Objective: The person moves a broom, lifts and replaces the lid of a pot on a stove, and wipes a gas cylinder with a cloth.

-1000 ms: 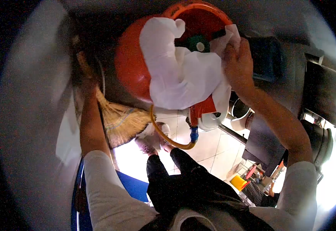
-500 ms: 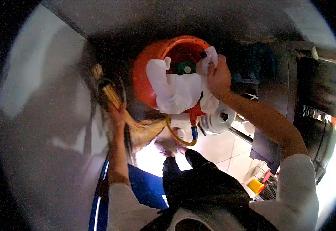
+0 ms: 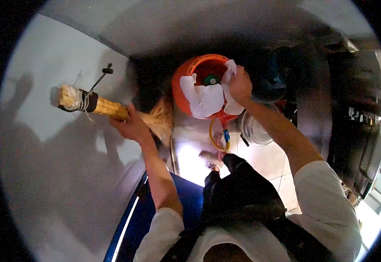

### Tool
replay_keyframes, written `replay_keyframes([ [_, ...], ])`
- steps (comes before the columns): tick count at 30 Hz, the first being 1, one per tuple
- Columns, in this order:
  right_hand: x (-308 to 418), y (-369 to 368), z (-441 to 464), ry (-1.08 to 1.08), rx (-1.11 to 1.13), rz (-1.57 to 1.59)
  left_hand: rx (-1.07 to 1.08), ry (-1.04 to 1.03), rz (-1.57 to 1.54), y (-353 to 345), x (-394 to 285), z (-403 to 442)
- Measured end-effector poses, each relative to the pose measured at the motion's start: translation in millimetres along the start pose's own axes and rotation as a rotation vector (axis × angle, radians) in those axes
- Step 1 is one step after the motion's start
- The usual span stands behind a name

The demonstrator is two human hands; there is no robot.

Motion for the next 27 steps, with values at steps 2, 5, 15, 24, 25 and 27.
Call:
replay_keyframes([
  [2,0.0,-2.0,-0.1,-0.018,0.02,0.001,-0.088,-0.018,0.082,3.4,-23.6,7.4],
  [5,-1.7,-7.4,3.4,-0.003,0.025,0.001,-0.07,-0.003,0.181,-34.6,-25.5,23.6],
  [15,12.8,8.0,19.5,-0.004,0.126,0.108,0.081,0.059,0.067,-83.8,149.6,87.2],
  [24,5.0,7.9,15.2,0.054,0.056,0.113,0.135,0.189,0.147,-78.3,76.0,52.0],
  [25,2.0,2.0,18.8,0.04,0.052,0.108,0.163,0.224,0.177,-83.7,79.2,59.4],
  [27,-5.2,-1.5,17.2,0.094,0.055,0.112,0.624,0.022,1.013,-115.9,80.4,73.1],
])
Point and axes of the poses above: each hand's wrist, its own z-axis towards the middle knuckle, its own y-axis out of the back of the hand, x = y × z, the point moved 8 cm from there along z, towards the middle knuckle, and after that the axes turned 6 degrees about z, right-handed, at the moved point
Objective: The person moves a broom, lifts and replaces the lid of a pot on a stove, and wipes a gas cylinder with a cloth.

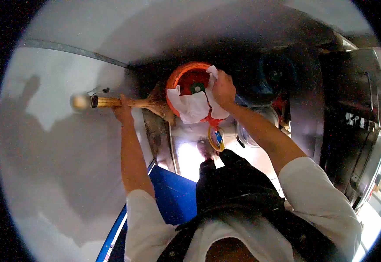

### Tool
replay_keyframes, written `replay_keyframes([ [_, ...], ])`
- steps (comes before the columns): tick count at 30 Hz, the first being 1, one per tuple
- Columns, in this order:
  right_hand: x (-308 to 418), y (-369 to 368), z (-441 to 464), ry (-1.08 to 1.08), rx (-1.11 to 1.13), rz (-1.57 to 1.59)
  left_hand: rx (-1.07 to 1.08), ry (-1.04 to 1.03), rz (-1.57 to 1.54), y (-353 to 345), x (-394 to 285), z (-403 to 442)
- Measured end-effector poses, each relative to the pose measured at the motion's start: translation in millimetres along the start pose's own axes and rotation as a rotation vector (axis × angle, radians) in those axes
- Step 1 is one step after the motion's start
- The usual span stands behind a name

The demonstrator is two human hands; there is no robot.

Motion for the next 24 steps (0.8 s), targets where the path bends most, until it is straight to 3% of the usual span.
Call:
replay_keyframes([
  [2,-2.1,0.0,0.3,-0.008,-0.018,0.025,0.195,0.108,0.045,-2.3,1.8,-1.7],
  [3,-0.9,0.3,2.9,-0.01,-0.033,0.04,0.209,0.286,-0.365,18.3,-3.0,-23.9],
  [5,-11.6,-8.2,6.3,-0.027,-0.027,-0.038,0.324,0.412,-0.798,15.4,-10.1,-42.9],
  [6,-10.2,-9.5,5.2,-0.03,-0.021,-0.074,0.343,0.378,-0.946,4.2,-16.4,-55.2],
  [9,2.8,-3.1,-3.4,-0.04,-0.007,-0.053,0.268,-0.09,-1.125,-39.4,-91.5,-135.9],
  [11,-7.0,-13.2,-1.8,-0.006,0.005,-0.02,0.084,-0.271,-0.792,-41.9,-127.9,-184.2],
  [13,-14.3,-14.2,4.6,-0.045,0.054,0.005,-0.079,-0.28,-0.427,-28.0,-149.6,-198.1],
  [15,-20.5,-20.5,7.3,-0.189,0.147,0.034,-0.002,-0.121,-0.404,-41.5,-154.8,-182.3],
  [16,-22.1,-18.9,11.4,-0.181,0.143,0.22,0.005,-0.165,-0.458,-58.9,-154.7,-163.5],
  [19,-25.3,-15.4,21.3,-0.241,0.101,0.06,-0.007,-0.195,-0.389,-50.0,-165.8,-162.5],
  [21,20.8,21.7,-1.5,-0.073,0.092,0.177,0.039,-0.243,-0.129,-101.1,-142.4,-132.8],
  [22,13.1,25.4,-8.0,-0.067,-0.013,0.215,0.0,-0.329,-0.015,-111.7,-147.6,-132.1],
  [24,-5.6,31.4,-21.5,-0.042,-0.221,0.287,-0.109,-0.611,0.496,-87.6,-179.4,-198.0],
])
Point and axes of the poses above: each hand's wrist, its own z-axis towards the middle knuckle, its own y-axis out of the back of the hand, x = y × z, the point moved 8 cm from there along z, towards the middle knuckle, and after that the axes turned 6 degrees about z, right-handed, at the moved point
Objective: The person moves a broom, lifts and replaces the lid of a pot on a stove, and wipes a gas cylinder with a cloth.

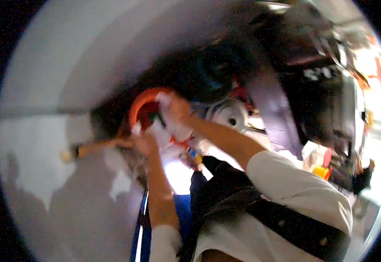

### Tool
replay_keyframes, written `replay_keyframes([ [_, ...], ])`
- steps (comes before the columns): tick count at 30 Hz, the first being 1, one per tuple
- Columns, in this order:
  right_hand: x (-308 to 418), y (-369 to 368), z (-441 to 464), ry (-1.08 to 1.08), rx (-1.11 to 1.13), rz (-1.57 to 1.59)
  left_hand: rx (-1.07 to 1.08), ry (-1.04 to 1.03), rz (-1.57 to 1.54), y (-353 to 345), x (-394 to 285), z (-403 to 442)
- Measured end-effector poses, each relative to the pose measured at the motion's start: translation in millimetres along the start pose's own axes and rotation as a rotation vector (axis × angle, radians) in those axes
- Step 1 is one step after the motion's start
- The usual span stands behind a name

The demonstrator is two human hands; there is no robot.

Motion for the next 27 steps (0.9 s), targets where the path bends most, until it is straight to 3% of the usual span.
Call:
replay_keyframes([
  [1,-24.1,-20.5,-11.0,-0.086,0.113,-0.133,-0.002,-0.062,0.124,15.9,-9.3,-15.8],
  [2,-48.7,-41.4,-24.6,-0.156,0.238,-0.273,0.003,0.149,-0.196,21.9,7.5,-20.4],
  [4,-68.5,-32.8,-19.7,-0.186,0.207,-0.156,0.041,0.591,-0.823,6.8,37.5,-39.1],
  [8,-41.4,-34.0,11.5,-0.226,0.251,-0.191,-0.376,0.351,-0.474,-30.7,44.2,21.0],
  [10,-33.2,-35.9,18.6,-0.275,0.29,-0.181,-0.278,0.297,-0.476,-14.8,45.5,37.3],
  [11,-29.2,-34.2,23.1,-0.297,0.304,-0.165,-0.082,0.361,-0.609,1.4,49.8,43.2],
  [13,-38.2,-47.7,31.0,-0.285,0.27,-0.174,-0.112,0.241,-0.793,-20.1,53.7,65.0],
  [14,-36.5,-50.4,37.2,-0.263,0.248,-0.171,-0.204,0.358,-0.839,11.4,49.5,51.7],
  [18,-24.7,-7.3,-5.0,0.001,0.225,0.175,-0.138,0.424,-0.873,-23.4,42.3,-7.8],
  [19,-16.7,1.3,-16.6,0.029,0.189,0.306,-0.251,0.329,-0.819,-17.4,38.2,-21.8],
  [20,-12.2,2.2,-19.9,0.051,0.182,0.298,-0.369,0.236,-0.753,-11.8,36.7,-33.5],
  [22,-11.1,0.3,-22.8,0.087,0.203,0.132,-0.251,0.359,-0.895,-4.7,38.6,-43.3],
  [25,-21.4,-27.7,3.6,0.092,0.297,-0.062,-0.137,0.31,-0.716,1.0,37.3,2.3],
  [27,-30.5,-31.4,0.3,0.043,0.336,-0.035,-0.273,0.21,-0.659,-25.3,45.4,21.5],
])
Point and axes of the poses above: each hand's wrist, its own z-axis towards the middle knuckle, its own y-axis out of the back of the hand, x = y × z, the point moved 8 cm from there along z, towards the middle knuckle, and after that the axes turned 6 degrees about z, right-handed, at the moved point
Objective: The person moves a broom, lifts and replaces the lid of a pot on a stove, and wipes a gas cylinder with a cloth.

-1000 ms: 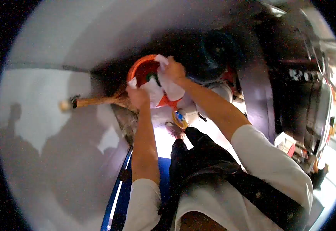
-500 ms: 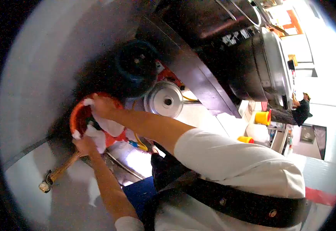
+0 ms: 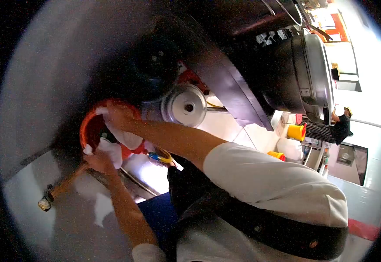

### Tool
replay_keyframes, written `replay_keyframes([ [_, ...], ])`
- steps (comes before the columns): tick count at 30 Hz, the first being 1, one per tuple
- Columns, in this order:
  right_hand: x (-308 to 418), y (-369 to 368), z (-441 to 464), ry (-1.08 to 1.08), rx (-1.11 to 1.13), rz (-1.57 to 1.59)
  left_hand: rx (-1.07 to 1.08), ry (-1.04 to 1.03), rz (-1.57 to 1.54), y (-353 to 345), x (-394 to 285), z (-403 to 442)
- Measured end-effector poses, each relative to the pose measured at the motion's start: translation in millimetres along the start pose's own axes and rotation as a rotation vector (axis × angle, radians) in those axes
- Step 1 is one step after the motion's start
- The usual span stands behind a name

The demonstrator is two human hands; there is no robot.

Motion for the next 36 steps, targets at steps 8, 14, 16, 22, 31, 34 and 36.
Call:
replay_keyframes([
  [8,-30.8,-15.7,-39.0,-0.056,-0.2,0.128,0.024,0.146,-0.152,27.6,-15.0,-56.4],
  [14,-23.9,-4.8,-3.6,-0.288,-0.103,0.084,-0.033,-0.042,-0.026,8.7,-6.4,1.0],
  [16,-31.7,-6.9,-1.5,-0.309,-0.11,0.067,-0.111,-0.175,-0.029,10.8,-16.0,18.5],
  [22,-32.1,-3.3,-20.1,-0.238,-0.171,0.118,-0.125,-0.02,-0.137,15.8,-18.6,-30.9],
  [31,0.0,0.8,-10.3,-0.09,-0.198,0.23,0.02,0.024,-0.033,-46.7,54.8,-25.1],
  [34,-2.3,-7.3,0.2,-0.149,-0.137,0.098,0.004,-0.058,0.007,-67.0,74.7,-18.7],
  [36,-1.2,6.0,-1.3,-0.102,-0.034,0.006,0.13,0.176,-0.08,-18.8,14.0,-34.9],
])
Point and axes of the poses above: each hand's wrist, its own z-axis towards the middle knuckle, its own y-axis out of the back of the hand, x = y × z, the point moved 8 cm from there along z, towards the middle knuckle, and after that the axes turned 6 degrees about z, right-handed, at the moved point
